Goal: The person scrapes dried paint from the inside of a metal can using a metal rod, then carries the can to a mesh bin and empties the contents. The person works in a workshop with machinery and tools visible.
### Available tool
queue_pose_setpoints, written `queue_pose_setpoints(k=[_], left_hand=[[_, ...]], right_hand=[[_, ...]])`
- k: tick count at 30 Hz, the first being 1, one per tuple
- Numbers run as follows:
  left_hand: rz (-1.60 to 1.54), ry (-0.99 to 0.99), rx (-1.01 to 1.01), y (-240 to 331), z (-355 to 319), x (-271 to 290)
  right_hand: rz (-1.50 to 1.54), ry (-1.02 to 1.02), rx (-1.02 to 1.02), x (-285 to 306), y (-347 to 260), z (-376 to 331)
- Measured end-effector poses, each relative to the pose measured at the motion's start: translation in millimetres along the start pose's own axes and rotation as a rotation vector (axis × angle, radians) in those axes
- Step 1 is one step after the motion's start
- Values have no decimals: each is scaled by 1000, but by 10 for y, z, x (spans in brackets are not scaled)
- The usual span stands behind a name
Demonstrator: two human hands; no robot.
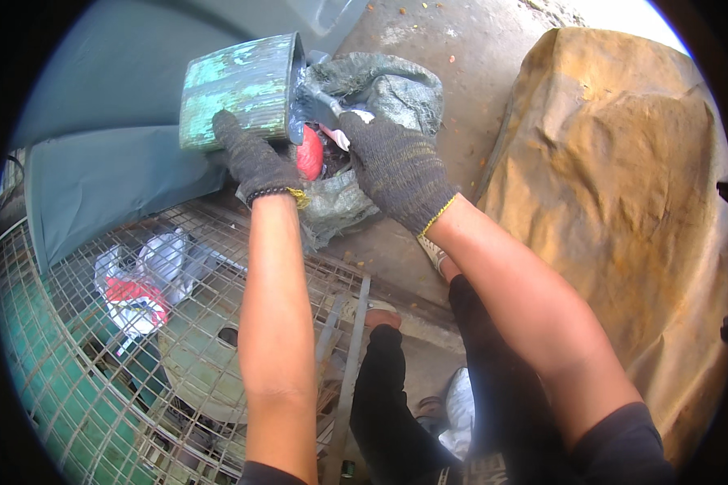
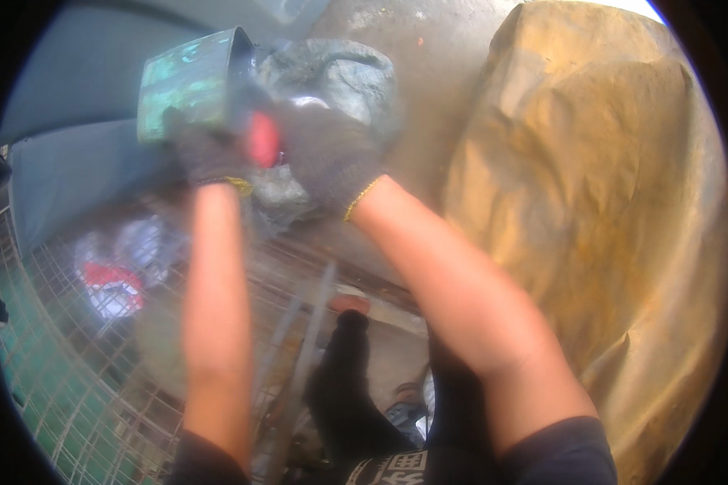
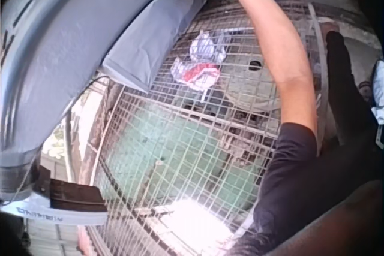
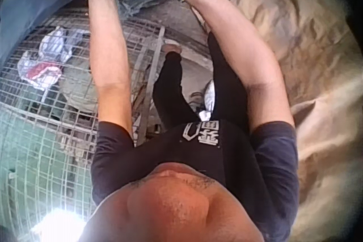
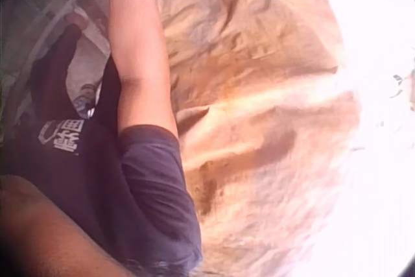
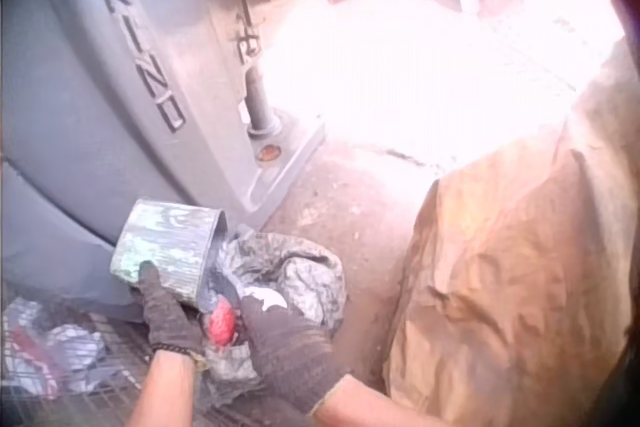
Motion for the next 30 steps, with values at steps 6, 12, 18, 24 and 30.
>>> queue_pose_setpoints(k=[6, 12, 18, 24, 30], left_hand=[[-62, -29, 9, -15, 74, 75], [-35, -72, -1, -40, 47, 24], [7, -152, -19, -49, 109, 0], [-117, -86, 50, -156, 50, 50], [-32, -64, 8, -46, -91, -71]], right_hand=[[50, -3, -173, 178, 129, -141], [138, 80, -229, 232, 187, -187], [74, 42, -22, 24, -69, -127], [70, -50, -61, 53, 130, 56], [-47, 169, -33, 317, 176, -137]])
Point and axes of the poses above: each hand's wrist, its own z-axis towards the middle knuckle, its own x-axis out of the back of the hand, y = z × x, the point moved 9 cm from there along z, towards the middle knuckle, and after that the axes turned 10 degrees about -y, right-handed, at the moved point
